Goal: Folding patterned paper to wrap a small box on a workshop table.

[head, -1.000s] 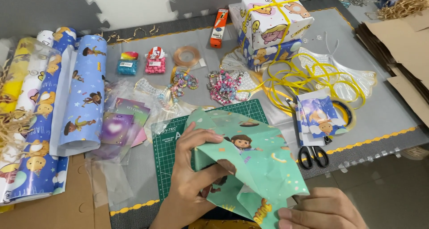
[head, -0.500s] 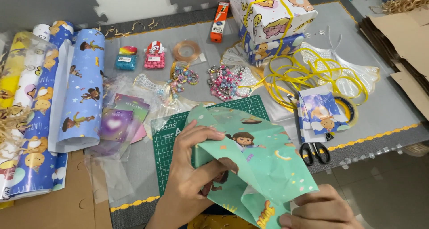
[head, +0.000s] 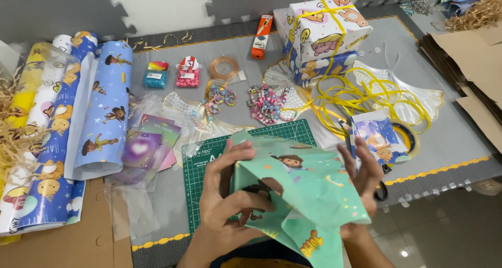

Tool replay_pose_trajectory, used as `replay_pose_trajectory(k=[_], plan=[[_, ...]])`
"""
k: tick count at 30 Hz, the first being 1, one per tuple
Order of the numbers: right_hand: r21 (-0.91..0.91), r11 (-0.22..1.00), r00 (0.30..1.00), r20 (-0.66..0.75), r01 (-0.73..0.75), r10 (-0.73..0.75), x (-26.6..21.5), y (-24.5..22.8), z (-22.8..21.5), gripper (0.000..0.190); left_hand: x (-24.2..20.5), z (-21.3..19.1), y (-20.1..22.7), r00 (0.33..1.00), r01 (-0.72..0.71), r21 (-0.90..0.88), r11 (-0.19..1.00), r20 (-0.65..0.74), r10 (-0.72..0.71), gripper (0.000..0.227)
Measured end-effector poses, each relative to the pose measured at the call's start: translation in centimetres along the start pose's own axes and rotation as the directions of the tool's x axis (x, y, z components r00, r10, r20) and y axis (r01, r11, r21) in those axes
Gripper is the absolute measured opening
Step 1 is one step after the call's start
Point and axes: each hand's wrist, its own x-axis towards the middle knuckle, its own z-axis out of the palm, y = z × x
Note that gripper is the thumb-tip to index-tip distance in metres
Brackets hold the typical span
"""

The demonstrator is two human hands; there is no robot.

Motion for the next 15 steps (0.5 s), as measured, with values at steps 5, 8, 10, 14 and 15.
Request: replay_pose_trajectory(k=[5, 8, 10, 14, 15], plan=[[0.295, 0.73, 0.785, 0.295, -0.617, 0.544, 0.7, 2.5, -0.7, 0.081, 0.7, -0.9, 0.0, 0.99, 0.005, -0.027, 1.0, 0.14, -0.001, 0.017], [0.424, 0.625, 0.753, 0.289, -0.655, 0.591, 1.5, 1.0, 0.0, 0.056, 0.4, -1.3, -0.3, 0.98, -0.018, -0.002, 1.0, 0.198, 0.018, 0.015], [0.436, 0.591, 0.727, 0.281, -0.678, 0.626, 2.4, 0.2, 0.3, 0.048, 0.5, -1.0, 0.0, 0.982, -0.016, 0.017, 1.0, 0.186, 0.012, 0.013], [0.166, 0.943, 0.937, 0.254, -0.288, 0.241, 3.4, -1.4, 1.3, 0.025, 1.1, -0.2, 1.4, 0.986, 0.075, 0.049, 0.996, 0.148, -0.082, 0.022], [0.162, 0.944, 0.937, 0.252, -0.289, 0.243, 3.7, -1.4, 1.2, 0.025, 1.4, -0.1, 1.8, 0.985, 0.076, 0.045, 0.996, 0.151, -0.082, 0.022]])
